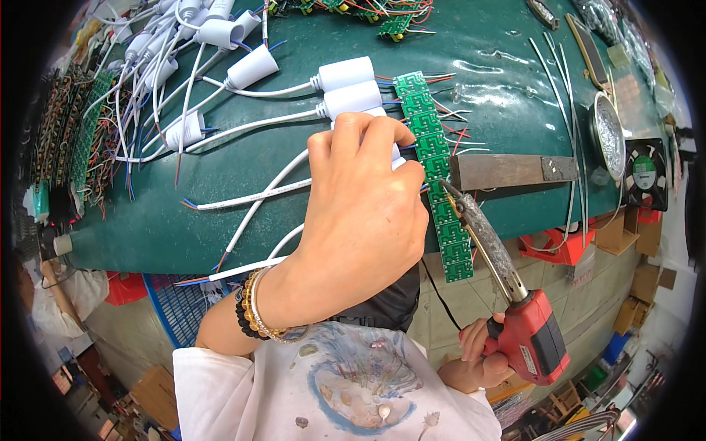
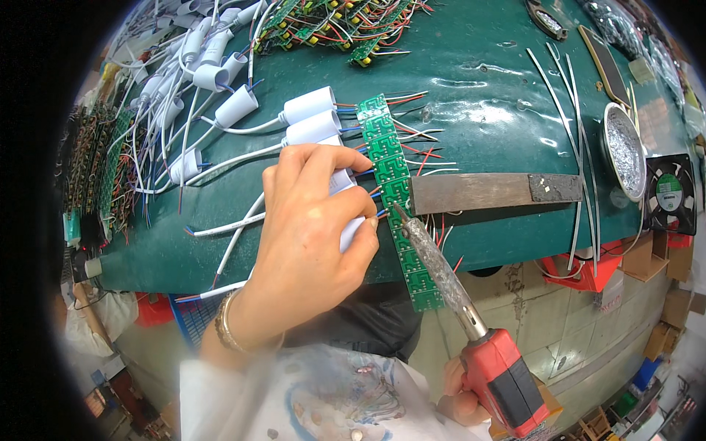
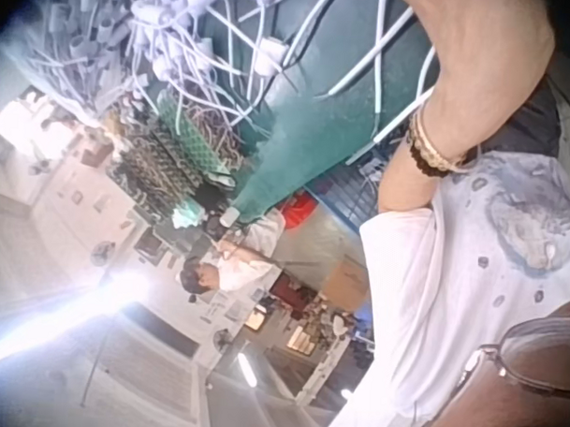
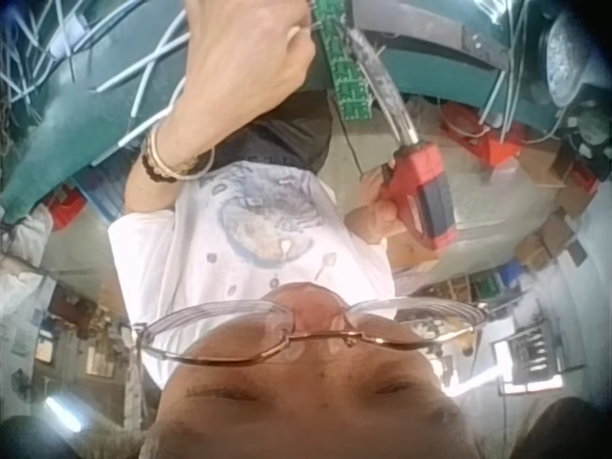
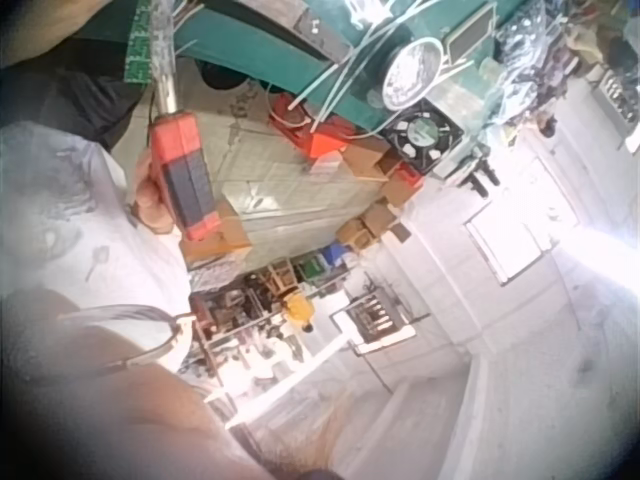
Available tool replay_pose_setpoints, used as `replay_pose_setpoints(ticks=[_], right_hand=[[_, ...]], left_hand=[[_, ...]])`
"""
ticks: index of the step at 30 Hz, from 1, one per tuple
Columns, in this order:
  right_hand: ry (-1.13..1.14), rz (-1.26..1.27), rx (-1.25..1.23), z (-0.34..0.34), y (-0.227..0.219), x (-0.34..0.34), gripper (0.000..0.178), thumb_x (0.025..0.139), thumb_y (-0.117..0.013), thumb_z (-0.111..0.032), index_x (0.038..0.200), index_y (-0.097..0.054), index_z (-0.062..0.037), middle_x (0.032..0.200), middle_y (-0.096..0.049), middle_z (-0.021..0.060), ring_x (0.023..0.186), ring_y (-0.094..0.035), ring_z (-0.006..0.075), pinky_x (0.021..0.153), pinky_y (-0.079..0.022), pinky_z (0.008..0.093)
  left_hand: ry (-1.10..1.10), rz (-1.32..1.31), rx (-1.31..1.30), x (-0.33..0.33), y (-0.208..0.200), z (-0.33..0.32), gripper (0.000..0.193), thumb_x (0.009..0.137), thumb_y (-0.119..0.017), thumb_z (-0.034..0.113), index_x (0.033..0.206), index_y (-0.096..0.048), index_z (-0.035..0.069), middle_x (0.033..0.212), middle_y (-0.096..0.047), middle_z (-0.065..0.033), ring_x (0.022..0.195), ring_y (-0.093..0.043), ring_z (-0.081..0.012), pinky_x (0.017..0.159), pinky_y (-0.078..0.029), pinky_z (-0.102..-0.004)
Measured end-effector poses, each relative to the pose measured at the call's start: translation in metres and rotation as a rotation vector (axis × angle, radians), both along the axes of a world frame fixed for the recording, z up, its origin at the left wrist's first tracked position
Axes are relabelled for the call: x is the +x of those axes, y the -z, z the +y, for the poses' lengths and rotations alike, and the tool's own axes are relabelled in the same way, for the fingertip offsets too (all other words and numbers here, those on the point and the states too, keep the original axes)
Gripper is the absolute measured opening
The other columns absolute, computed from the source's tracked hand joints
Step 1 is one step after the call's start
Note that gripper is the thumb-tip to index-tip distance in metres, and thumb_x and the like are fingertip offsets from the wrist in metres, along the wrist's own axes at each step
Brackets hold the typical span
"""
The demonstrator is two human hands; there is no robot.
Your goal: The person solders wired components onto a circuit board using a soldering iron, places the assembled piece into a blue basket, and picks up another circuit board to solder more wired components onto it.
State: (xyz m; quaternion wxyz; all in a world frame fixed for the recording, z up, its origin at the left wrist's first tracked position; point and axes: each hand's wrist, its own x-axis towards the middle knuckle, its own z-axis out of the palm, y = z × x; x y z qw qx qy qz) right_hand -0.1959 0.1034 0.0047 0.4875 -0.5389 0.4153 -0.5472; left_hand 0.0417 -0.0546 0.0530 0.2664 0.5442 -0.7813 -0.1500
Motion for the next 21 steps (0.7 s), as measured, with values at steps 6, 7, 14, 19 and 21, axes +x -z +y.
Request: replay_pose_setpoints(ticks=[6, 7, 14, 19, 21], right_hand=[[-0.072, -0.036, 0.032, -0.0025, -0.0027, -0.001, 0.078, 0.09, -0.065, -0.056, 0.13, -0.044, 0.0078, 0.051, -0.049, 0.0025, 0.04, -0.046, 0.0137, 0.043, -0.037, 0.0279], [-0.062, -0.046, 0.037, -0.0022, -0.0031, -0.0008, 0.078, 0.09, -0.065, -0.056, 0.13, -0.044, 0.0076, 0.051, -0.049, 0.0025, 0.04, -0.046, 0.0138, 0.043, -0.037, 0.028], [-0.131, -0.178, -0.034, -0.0064, 0.0044, -0.0021, 0.077, 0.09, -0.065, -0.057, 0.128, -0.044, 0.0065, 0.051, -0.05, 0.0021, 0.04, -0.045, 0.0139, 0.043, -0.036, 0.0284], [-0.017, -0.079, -0.009, -0.0025, 0.0051, -0.0019, 0.076, 0.09, -0.065, -0.056, 0.128, -0.044, 0.0068, 0.051, -0.049, 0.0016, 0.04, -0.045, 0.0139, 0.043, -0.037, 0.028], [-0.019, -0.053, -0.011, 0.0005, 0.006, -0.0033, 0.076, 0.09, -0.065, -0.056, 0.128, -0.043, 0.0067, 0.051, -0.048, 0.0015, 0.04, -0.045, 0.0139, 0.043, -0.037, 0.0278]], left_hand=[[-0.002, -0.002, 0.007, 0.0002, -0.0007, 0.0003, 0.005, 0.072, -0.067, 0.005, 0.076, -0.068, 0.003, 0.117, -0.06, -0.0117, 0.114, -0.047, -0.0327, 0.094, -0.034, -0.0449], [-0.003, -0.004, 0.005, 0.0001, -0.0007, 0.0003, 0.005, 0.072, -0.067, 0.005, 0.077, -0.068, 0.003, 0.117, -0.06, -0.0117, 0.114, -0.047, -0.0327, 0.094, -0.034, -0.045], [-0.004, -0.014, -0.001, 0.0001, -0.0004, -0.0002, 0.005, 0.073, -0.067, 0.007, 0.077, -0.068, 0.003, 0.117, -0.061, -0.0119, 0.112, -0.049, -0.033, 0.094, -0.035, -0.0448], [-0.006, -0.022, -0.001, 0.0006, -0.0002, 0.0003, 0.005, 0.074, -0.067, 0.007, 0.076, -0.068, 0.003, 0.117, -0.061, -0.0119, 0.112, -0.049, -0.0329, 0.094, -0.036, -0.0448], [-0.005, -0.02, 0.003, 0.0005, 0.0002, 0.0002, 0.005, 0.074, -0.067, 0.007, 0.076, -0.068, 0.003, 0.117, -0.061, -0.0119, 0.112, -0.049, -0.0328, 0.095, -0.036, -0.0448]])
